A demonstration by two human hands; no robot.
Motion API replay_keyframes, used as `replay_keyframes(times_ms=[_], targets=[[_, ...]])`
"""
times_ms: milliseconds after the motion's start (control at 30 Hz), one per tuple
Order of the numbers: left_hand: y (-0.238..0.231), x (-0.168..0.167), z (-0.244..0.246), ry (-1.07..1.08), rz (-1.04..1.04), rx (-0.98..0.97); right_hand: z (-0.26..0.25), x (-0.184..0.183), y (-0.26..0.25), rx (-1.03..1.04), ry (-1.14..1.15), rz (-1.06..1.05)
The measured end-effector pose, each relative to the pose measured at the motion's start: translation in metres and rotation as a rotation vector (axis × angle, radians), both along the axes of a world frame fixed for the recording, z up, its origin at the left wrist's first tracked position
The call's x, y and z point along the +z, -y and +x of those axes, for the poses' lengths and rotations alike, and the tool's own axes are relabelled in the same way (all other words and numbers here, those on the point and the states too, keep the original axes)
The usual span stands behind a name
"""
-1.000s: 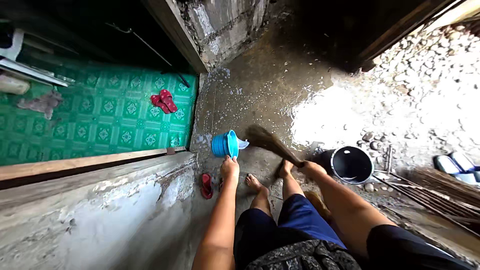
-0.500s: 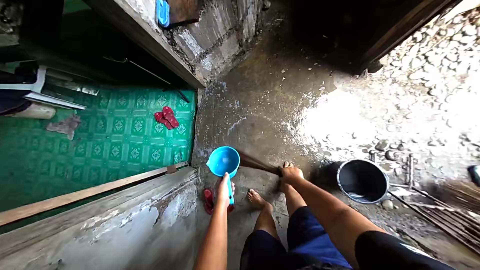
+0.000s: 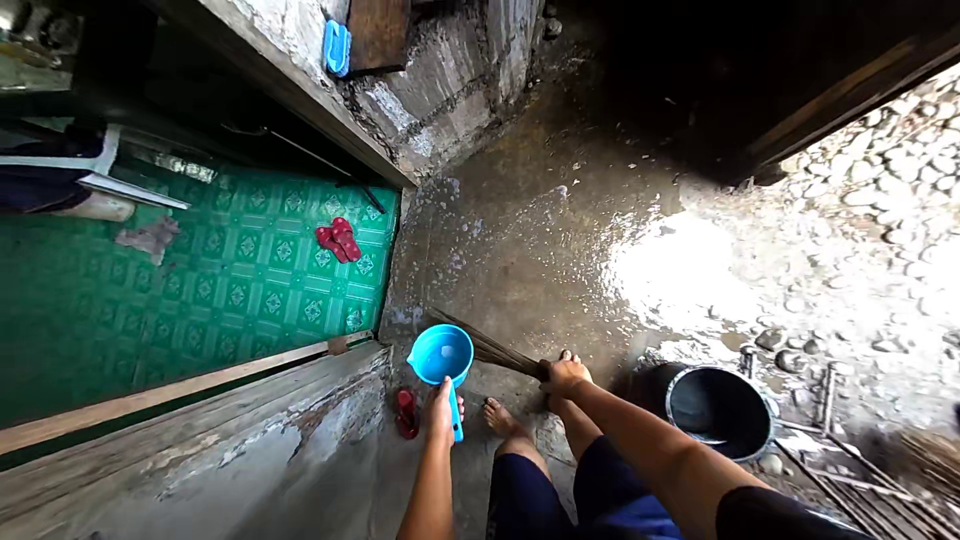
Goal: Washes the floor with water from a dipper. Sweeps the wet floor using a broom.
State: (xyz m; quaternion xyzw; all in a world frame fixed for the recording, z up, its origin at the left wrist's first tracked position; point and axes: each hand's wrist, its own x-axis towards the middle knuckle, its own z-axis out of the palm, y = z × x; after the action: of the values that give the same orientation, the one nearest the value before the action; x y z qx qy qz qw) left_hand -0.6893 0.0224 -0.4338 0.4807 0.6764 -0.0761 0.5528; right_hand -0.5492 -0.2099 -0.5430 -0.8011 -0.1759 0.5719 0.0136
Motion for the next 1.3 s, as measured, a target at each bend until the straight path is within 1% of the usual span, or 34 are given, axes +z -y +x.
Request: replay_keyframes(times_ms=[33, 100, 200, 267, 333, 367, 467, 533, 600, 667, 733, 800, 867, 933, 1000, 1033, 1100, 1167, 1233, 1300], targets=[[0.001, -0.001, 0.003, -0.009, 0.007, 0.0, 0.012, -0.012, -0.005, 0.014, 0.0, -0.003], [0.001, -0.004, 0.01, -0.011, 0.022, -0.014, 0.053, -0.031, -0.002, -0.078, 0.015, -0.052], [0.0, -0.011, 0.017, 0.017, 0.027, -0.016, 0.125, -0.05, 0.034, -0.299, 0.09, -0.113], [0.0, -0.015, 0.021, 0.034, 0.026, -0.005, 0.154, -0.054, 0.058, -0.414, 0.136, -0.11], [0.001, -0.019, 0.029, 0.048, 0.008, 0.011, 0.161, -0.05, 0.073, -0.455, 0.16, -0.07], [0.0, -0.022, 0.034, 0.056, 0.006, 0.021, 0.155, -0.042, 0.073, -0.45, 0.158, -0.037], [-0.007, -0.029, 0.046, 0.061, -0.001, 0.05, 0.115, -0.004, 0.05, -0.345, 0.1, -0.003], [-0.012, -0.035, 0.055, 0.067, -0.014, 0.069, 0.088, 0.011, 0.026, -0.243, 0.028, -0.02], [-0.017, -0.039, 0.06, 0.06, -0.034, 0.065, 0.069, 0.007, -0.002, -0.118, -0.03, -0.02], [-0.026, -0.043, 0.065, 0.039, -0.04, 0.029, 0.066, -0.009, -0.031, -0.001, -0.039, 0.013], [-0.036, -0.045, 0.075, 0.012, -0.041, -0.013, 0.086, -0.031, -0.047, 0.053, -0.014, 0.013], [-0.05, -0.047, 0.089, -0.015, -0.052, -0.06, 0.127, -0.047, -0.044, -0.019, 0.036, -0.045], [-0.065, -0.048, 0.105, -0.053, -0.073, -0.101, 0.173, -0.056, -0.019, -0.16, 0.093, -0.117], [-0.081, -0.049, 0.121, -0.062, -0.093, -0.116, 0.206, -0.062, 0.015, -0.296, 0.164, -0.148], [-0.095, -0.049, 0.144, -0.039, -0.106, -0.101, 0.228, -0.047, 0.039, -0.407, 0.212, -0.124], [-0.102, -0.048, 0.157, -0.03, -0.116, -0.095, 0.23, -0.036, 0.043, -0.441, 0.232, -0.107], [-0.117, -0.042, 0.184, -0.011, -0.139, -0.083, 0.224, -0.01, 0.036, -0.483, 0.235, -0.082], [-0.131, -0.033, 0.21, 0.01, -0.146, -0.08, 0.208, 0.019, 0.013, -0.463, 0.188, -0.084], [-0.147, -0.024, 0.235, 0.033, -0.151, -0.101, 0.192, 0.046, -0.023, -0.36, 0.109, -0.088], [-0.164, -0.015, 0.257, 0.051, -0.146, -0.133, 0.177, 0.051, -0.065, -0.239, 0.054, -0.083]])
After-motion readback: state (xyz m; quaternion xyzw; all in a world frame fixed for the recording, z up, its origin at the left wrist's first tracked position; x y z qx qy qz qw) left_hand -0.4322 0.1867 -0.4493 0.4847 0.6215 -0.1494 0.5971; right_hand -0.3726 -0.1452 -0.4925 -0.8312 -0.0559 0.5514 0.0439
